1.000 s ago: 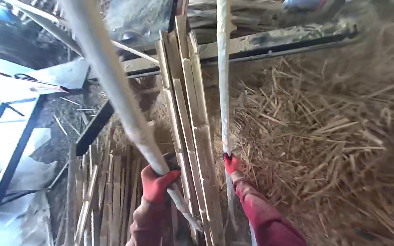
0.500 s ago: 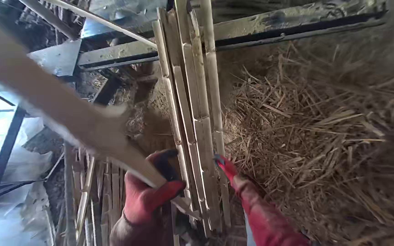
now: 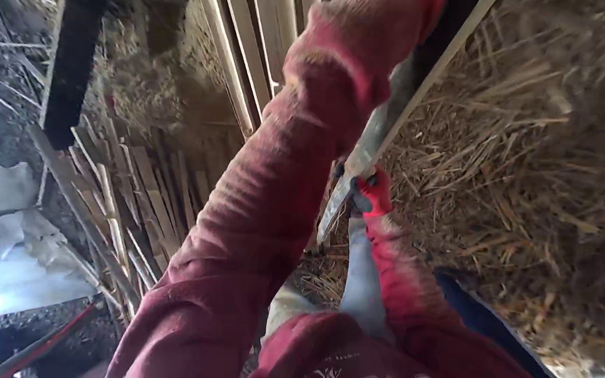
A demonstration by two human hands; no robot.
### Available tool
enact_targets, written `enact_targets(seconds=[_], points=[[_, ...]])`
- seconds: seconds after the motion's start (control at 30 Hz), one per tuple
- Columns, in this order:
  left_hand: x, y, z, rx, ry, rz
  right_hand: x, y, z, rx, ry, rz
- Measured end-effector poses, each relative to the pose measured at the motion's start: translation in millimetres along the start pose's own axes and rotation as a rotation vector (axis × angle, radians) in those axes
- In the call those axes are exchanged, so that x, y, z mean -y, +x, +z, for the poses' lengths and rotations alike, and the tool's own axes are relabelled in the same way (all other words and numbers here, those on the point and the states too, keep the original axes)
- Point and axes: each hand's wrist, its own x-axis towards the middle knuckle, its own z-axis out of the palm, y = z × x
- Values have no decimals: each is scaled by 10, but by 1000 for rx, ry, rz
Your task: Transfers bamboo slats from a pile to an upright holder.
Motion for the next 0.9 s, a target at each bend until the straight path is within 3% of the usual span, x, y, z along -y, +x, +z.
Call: enact_targets(seconds=[0.03,0.1,0.17,0.27,0.33,0.37,0.43,0.63,0.7,0.8,0.9], points=[[54,-66,33,-60,163,-34,-55,131,-33,-34,68,-18],[133,-272,-46,3,534,-171,-198,266,-83,-160,35,49],[214,-309,-162,-13,696,-190,-371,339,-169,-248,-114,141],[232,-502,-264,-47,429,-146,-719,378,-248,-315,-243,265],[-109,-879,-231,-145,189,-230,-991,448,-306,-355,-326,329],[-167,-1184,-308,-143,157,-275,-1147,533,-323,-370,-371,368],[124,-2028,-511,-197,171,-411,-1501,752,-322,-388,-456,452],[1745,-5889,-324,-442,31,-1249,-2230,1757,-273,-199,-878,430],[2000,-6934,-103,-554,-14,-1521,-2293,1951,-219,-140,-1046,431],[2161,-7774,124,-601,-70,-1797,-2379,1881,-314,-88,-1106,391],[2650,-7951,-170,-545,26,-1895,-2466,1587,-384,6,-1274,328]])
